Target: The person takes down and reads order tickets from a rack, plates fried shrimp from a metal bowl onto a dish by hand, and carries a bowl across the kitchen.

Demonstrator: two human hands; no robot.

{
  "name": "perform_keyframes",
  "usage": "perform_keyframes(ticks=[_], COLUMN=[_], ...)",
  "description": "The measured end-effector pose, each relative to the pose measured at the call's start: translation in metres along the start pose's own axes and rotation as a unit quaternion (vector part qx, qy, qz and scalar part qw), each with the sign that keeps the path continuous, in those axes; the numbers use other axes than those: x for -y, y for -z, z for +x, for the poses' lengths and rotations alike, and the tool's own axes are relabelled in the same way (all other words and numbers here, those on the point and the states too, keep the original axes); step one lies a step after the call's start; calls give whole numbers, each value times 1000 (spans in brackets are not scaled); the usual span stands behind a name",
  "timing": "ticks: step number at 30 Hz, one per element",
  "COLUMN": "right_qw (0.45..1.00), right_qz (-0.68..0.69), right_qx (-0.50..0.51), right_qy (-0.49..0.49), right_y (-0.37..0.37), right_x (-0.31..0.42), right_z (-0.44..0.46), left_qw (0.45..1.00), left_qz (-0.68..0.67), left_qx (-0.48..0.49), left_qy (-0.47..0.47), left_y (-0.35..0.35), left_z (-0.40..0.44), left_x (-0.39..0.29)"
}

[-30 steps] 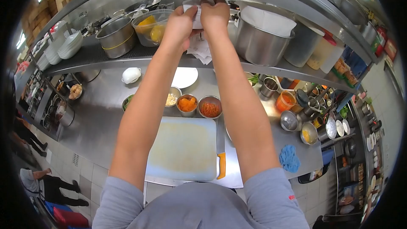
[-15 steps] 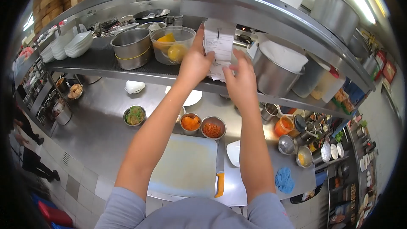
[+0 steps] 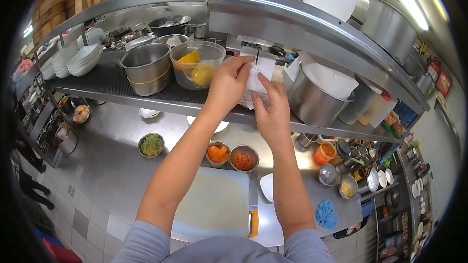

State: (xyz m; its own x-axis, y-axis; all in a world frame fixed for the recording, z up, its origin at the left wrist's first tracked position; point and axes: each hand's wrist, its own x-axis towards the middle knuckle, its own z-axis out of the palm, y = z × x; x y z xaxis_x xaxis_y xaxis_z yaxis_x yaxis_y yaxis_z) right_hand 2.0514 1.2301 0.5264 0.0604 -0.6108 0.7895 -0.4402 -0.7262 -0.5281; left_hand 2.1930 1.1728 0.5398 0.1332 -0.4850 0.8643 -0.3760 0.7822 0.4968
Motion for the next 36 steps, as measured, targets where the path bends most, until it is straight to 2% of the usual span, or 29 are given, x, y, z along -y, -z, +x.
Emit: perform_keyframes(ticks=[4,6,12,16,18,19,20,21,22,24,27,28,29,31,33,34,36], right_qw=[997,994,987,990,996,995,967,898,894,751,794,811,835,845,913,911,917], right_qz=[-56,-98,-157,-138,-42,-43,42,128,132,35,-9,-58,-63,-73,-85,-83,-96], right_qx=[26,37,30,3,77,81,252,413,420,625,554,502,456,440,345,352,268], right_qy=[-39,-20,5,22,33,27,-23,-74,-83,-209,-251,-296,-301,-296,-199,-197,-278], right_y=[2,3,10,30,53,64,75,83,85,82,65,58,46,27,13,5,-15], right_x=[-6,-6,-1,10,8,1,-11,-23,-36,-74,-179,-198,-244,-317,-369,-395,-444], right_z=[-7,-13,-32,-55,-79,-90,-101,-110,-115,-128,-156,-157,-167,-179,-187,-186,-181], left_qw=[998,987,975,975,976,975,976,977,977,975,974,974,974,974,973,971,967], left_qz=[-1,82,153,176,184,183,189,195,204,202,206,208,209,215,205,216,224], left_qx=[24,97,121,98,77,81,71,61,47,55,50,50,51,41,65,68,71], left_qy=[50,96,107,93,88,94,77,63,49,72,81,77,73,61,81,81,103], left_y=[6,15,21,18,16,16,16,14,12,11,9,8,6,3,0,-2,-4], left_z=[-12,-15,-25,-29,-30,-31,-32,-33,-34,-35,-35,-35,-36,-35,-34,-34,-33], left_x=[4,-1,-15,-14,-12,-10,-8,-6,-3,-5,-2,-2,0,4,2,2,-6])
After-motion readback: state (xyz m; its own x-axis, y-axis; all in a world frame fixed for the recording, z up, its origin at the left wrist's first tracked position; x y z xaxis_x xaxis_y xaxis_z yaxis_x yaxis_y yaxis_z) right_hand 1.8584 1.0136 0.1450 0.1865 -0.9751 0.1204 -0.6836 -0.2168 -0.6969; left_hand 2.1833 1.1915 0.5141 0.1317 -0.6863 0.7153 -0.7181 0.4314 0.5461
